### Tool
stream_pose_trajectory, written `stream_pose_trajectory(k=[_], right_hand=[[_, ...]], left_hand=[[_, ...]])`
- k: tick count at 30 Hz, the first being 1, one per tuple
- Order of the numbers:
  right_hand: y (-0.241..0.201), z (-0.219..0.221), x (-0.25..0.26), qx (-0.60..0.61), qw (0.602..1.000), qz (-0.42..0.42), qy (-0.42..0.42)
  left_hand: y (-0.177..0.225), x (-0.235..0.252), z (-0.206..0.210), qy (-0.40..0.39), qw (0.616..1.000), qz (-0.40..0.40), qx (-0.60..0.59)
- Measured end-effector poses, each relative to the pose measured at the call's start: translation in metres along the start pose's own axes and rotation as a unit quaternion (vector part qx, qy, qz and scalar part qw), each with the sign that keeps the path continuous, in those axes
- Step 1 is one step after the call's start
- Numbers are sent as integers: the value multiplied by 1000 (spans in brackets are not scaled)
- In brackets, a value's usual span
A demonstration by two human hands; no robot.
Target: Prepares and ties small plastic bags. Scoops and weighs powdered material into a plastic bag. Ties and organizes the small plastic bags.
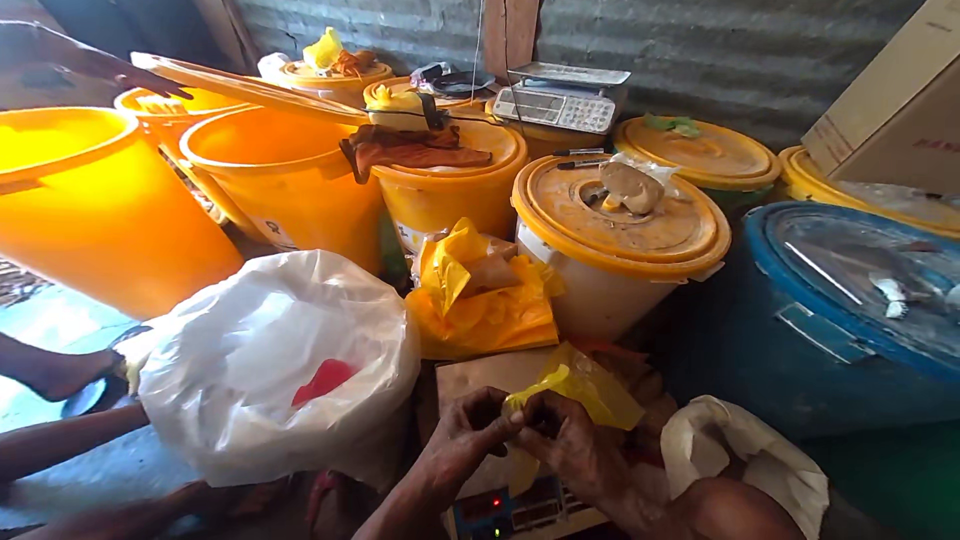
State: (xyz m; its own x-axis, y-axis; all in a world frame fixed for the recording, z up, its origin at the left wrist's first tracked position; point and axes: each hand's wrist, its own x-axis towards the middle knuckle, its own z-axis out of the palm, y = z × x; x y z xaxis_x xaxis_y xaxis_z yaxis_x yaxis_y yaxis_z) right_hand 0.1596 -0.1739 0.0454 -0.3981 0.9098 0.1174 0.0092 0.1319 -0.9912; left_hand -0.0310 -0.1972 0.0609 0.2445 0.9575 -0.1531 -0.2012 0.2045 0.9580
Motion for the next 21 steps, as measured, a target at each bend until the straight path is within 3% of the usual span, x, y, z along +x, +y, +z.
stream_pose_trajectory(k=[10,15,21], right_hand=[[0,0,2,-14,999,9,-43],[2,3,0,7,999,26,-42],[-2,-3,1,60,997,-18,-54]], left_hand=[[0,3,5,127,990,36,50],[-7,1,3,61,998,4,6],[-2,0,0,7,993,-26,-119]])
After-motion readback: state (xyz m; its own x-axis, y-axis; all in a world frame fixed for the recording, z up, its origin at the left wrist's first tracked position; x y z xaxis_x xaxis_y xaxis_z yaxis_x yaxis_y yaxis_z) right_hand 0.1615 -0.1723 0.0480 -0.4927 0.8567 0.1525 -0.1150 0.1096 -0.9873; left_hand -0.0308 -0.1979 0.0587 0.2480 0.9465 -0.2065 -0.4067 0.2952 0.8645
